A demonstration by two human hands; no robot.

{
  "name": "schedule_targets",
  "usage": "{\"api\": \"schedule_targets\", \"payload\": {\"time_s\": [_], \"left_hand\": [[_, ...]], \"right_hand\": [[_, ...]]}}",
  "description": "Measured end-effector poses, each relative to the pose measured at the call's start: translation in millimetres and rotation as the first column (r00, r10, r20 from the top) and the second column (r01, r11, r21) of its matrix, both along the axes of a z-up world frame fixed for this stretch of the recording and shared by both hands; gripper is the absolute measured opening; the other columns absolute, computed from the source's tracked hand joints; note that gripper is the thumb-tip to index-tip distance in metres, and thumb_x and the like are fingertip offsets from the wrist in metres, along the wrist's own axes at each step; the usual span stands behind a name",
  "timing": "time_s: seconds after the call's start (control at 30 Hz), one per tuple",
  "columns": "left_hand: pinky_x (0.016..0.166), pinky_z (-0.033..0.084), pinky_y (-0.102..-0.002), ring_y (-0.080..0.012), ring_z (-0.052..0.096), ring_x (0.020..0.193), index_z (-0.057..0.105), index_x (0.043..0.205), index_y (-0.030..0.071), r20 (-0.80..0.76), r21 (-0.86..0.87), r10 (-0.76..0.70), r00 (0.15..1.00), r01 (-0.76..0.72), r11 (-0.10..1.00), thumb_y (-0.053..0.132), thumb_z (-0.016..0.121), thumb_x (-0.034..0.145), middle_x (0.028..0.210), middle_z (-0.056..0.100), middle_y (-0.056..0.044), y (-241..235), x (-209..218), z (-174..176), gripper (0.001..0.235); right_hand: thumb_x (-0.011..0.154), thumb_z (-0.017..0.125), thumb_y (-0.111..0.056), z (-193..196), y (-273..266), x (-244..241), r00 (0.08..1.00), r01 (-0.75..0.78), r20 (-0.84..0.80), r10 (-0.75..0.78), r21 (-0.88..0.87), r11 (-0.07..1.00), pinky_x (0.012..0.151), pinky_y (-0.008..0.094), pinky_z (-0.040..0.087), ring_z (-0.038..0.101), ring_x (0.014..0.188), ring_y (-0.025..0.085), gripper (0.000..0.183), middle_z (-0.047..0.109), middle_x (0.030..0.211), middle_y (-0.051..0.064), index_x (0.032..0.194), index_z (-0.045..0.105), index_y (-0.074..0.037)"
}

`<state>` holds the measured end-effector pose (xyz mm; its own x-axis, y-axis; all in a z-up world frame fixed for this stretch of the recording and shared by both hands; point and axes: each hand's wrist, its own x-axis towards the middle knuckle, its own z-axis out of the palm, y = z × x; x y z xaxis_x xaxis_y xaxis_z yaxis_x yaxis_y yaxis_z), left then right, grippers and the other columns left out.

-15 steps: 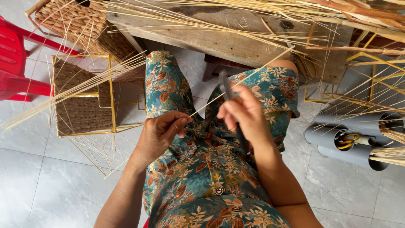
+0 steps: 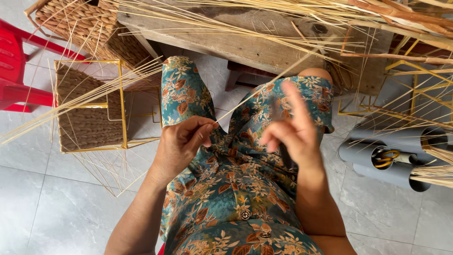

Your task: The person sits at a wooden workbench and repeatedly splits thin bamboo strips using a knife. They hold each strip with the left hand and draw the knife along its length to separate it into finer strands, then place the finished pieces onto a pile on the bench.

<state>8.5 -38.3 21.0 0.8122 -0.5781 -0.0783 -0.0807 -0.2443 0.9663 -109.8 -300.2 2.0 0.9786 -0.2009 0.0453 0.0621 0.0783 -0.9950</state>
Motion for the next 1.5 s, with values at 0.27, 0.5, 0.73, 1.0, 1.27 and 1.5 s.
{"api": "schedule_targets", "payload": {"time_s": [0.27, 0.5, 0.73, 1.0, 1.27, 1.5], "left_hand": [[0.051, 0.053, -0.024, -0.0056, 0.07, 0.062, 0.077, 0.105, 0.005, 0.106, 0.105, -0.019, 0.994, 0.008, 0.994, 0.015, 0.066, 0.098, 0.071, 0.074, -0.003, -6.5, -0.2, 18.4, 0.016], [0.052, 0.054, -0.023, -0.0051, 0.071, 0.063, 0.076, 0.105, 0.006, 0.114, 0.11, -0.024, 0.993, 0.012, 0.994, 0.015, 0.067, 0.099, 0.07, 0.074, -0.003, -5.1, 0.9, 15.0, 0.015], [0.049, 0.049, -0.022, -0.0035, 0.066, 0.06, 0.076, 0.105, 0.005, 0.046, 0.02, 0.001, 0.999, -0.002, 1.0, 0.015, 0.063, 0.102, 0.068, 0.072, -0.002, -1.4, 3.1, 7.5, 0.017], [0.041, 0.042, -0.019, -0.0016, 0.054, 0.046, 0.074, 0.106, 0.006, -0.221, -0.086, -0.035, 0.975, 0.016, 0.996, 0.023, 0.059, 0.104, 0.067, 0.07, -0.001, -6.9, 2.0, 5.8, 0.023], [0.042, 0.042, -0.018, -0.0014, 0.053, 0.046, 0.074, 0.107, 0.006, -0.319, -0.135, -0.088, 0.944, 0.046, 0.99, 0.025, 0.058, 0.104, 0.067, 0.068, 0.0, -10.1, -1.4, -3.4, 0.025], [0.04, 0.041, -0.019, -0.0017, 0.053, 0.044, 0.074, 0.105, 0.006, -0.31, -0.097, -0.049, 0.949, 0.02, 0.995, 0.024, 0.058, 0.104, 0.066, 0.07, -0.001, -8.1, -1.1, -6.9, 0.025]], "right_hand": [[0.105, 0.054, -0.004, 15.5, 24.8, 14.9, 0.964, -0.247, -0.126, 0.235, -0.09, 0.965, 0.05, 0.021, 0.049, 0.059, 0.054, 0.007, 0.072, 0.075, 0.083, 0.011, 0.166, 0.016, -0.013], [0.107, 0.055, -0.003, -9.4, 25.3, 13.5, 0.993, -0.116, -0.039, 0.112, -0.137, 0.984, 0.05, 0.022, 0.048, 0.055, 0.056, 0.007, 0.053, 0.073, 0.084, 0.01, 0.158, 0.043, -0.013], [0.114, 0.056, -0.006, 0.4, -8.7, 9.6, 0.952, 0.224, 0.179, -0.249, 0.146, 0.964, 0.055, 0.024, 0.044, 0.05, 0.053, 0.007, 0.058, 0.064, 0.073, 0.007, 0.169, 0.037, -0.012], [0.107, 0.052, -0.009, 5.6, 37.8, 10.7, 0.973, -0.215, -0.051, 0.224, 0.141, 0.966, 0.05, 0.022, 0.045, 0.055, 0.053, 0.009, 0.071, 0.071, 0.079, 0.013, 0.167, 0.014, -0.01], [0.108, 0.052, -0.008, -2.7, 43.4, 14.6, 0.978, -0.179, -0.07, 0.195, 0.188, 0.966, 0.055, 0.021, 0.046, 0.054, 0.056, 0.008, 0.063, 0.07, 0.082, 0.014, 0.165, 0.026, -0.008], [0.109, 0.054, -0.008, -17.0, 30.7, 12.6, 0.993, -0.104, -0.025, 0.112, 0.226, 0.969, 0.053, 0.022, 0.048, 0.058, 0.056, 0.011, 0.057, 0.071, 0.084, 0.016, 0.162, 0.034, -0.008]]}}
